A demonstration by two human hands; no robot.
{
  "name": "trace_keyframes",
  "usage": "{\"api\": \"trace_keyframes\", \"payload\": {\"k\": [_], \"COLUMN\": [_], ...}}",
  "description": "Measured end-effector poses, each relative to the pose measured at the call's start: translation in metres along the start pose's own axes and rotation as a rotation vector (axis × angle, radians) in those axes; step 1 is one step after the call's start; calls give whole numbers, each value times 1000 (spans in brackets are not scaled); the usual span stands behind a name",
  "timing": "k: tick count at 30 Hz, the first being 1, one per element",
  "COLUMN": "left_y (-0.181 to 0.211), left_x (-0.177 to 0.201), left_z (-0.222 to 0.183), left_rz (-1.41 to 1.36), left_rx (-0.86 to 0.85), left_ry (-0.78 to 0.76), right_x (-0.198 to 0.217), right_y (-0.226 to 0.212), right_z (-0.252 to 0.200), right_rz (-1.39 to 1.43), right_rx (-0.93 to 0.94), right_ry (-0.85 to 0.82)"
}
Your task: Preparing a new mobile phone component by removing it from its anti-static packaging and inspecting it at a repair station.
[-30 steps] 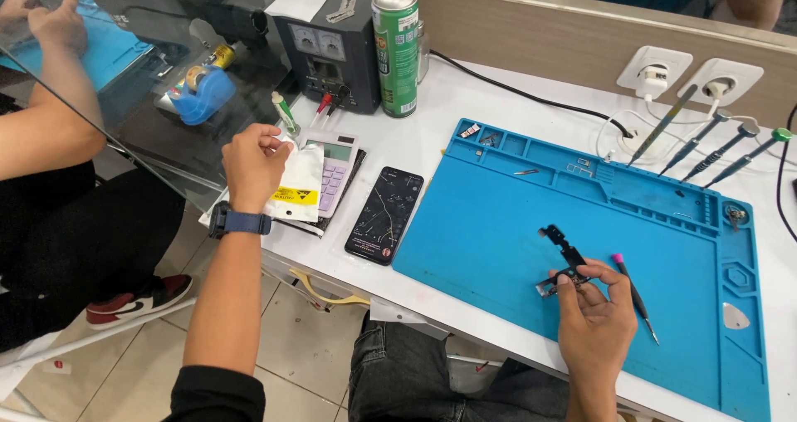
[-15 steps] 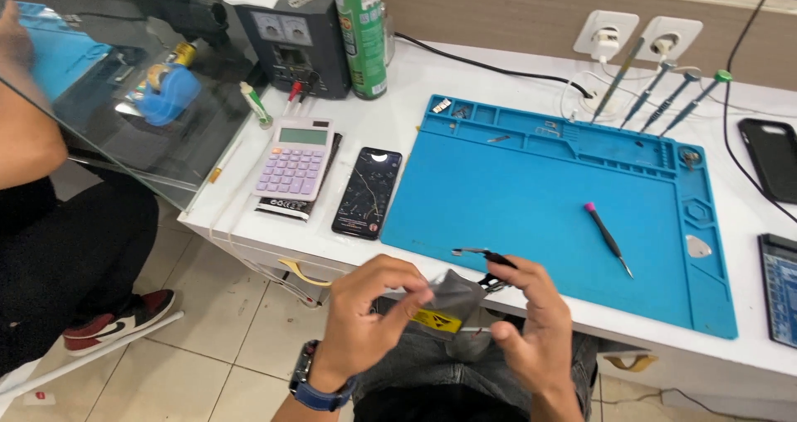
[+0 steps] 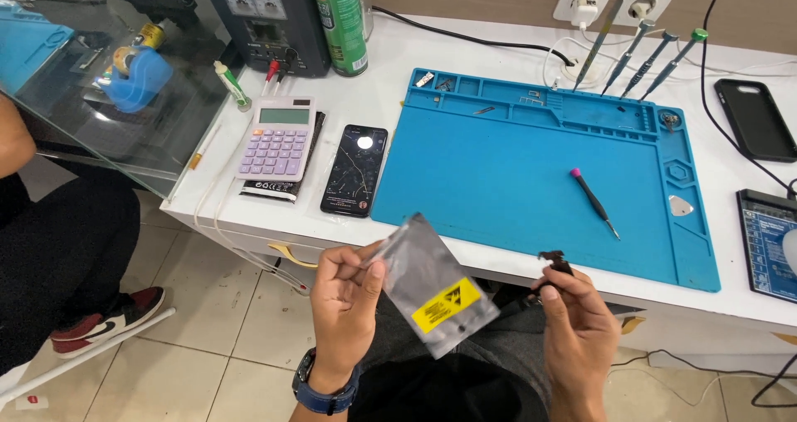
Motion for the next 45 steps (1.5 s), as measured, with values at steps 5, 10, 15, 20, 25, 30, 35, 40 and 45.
{"api": "trace_keyframes", "payload": {"k": [5,10,15,20,25,30,35,40,45], "left_y": [-10,-30,8,48,62,38,12,20,25], "left_x": [-3,-35,-55,-77,-92,-70,-63,-61,-57], "left_z": [-14,-44,-54,-73,-74,-65,-60,-68,-61], "left_rz": [-98,-130,298,783,771,645,664,690,647], "left_rx": [24,-39,-360,-799,-904,-688,-483,-597,-515], "left_ry": [67,-132,-405,-438,-532,-472,-506,-450,-433], "right_x": [14,-20,-9,-21,-25,18,28,23,16], "right_y": [18,20,-12,-57,-71,-56,-68,-80,-100], "right_z": [-19,-33,-23,-36,-46,-42,-57,-57,-58], "right_rz": [161,40,-163,-362,-344,-309,-255,-277,-439], "right_rx": [-104,-116,279,703,756,508,449,552,607], "right_ry": [62,-169,-66,-50,-87,116,146,125,38]}}
Point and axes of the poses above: each hand's wrist, its own z-axis towards the middle knuckle, its own x-axis out of the back of the hand, y = z × x, the point moved 8 cm from there along z, towards the middle knuckle, and after that the axes turned 9 degrees about -z, right-handed, at the moved point
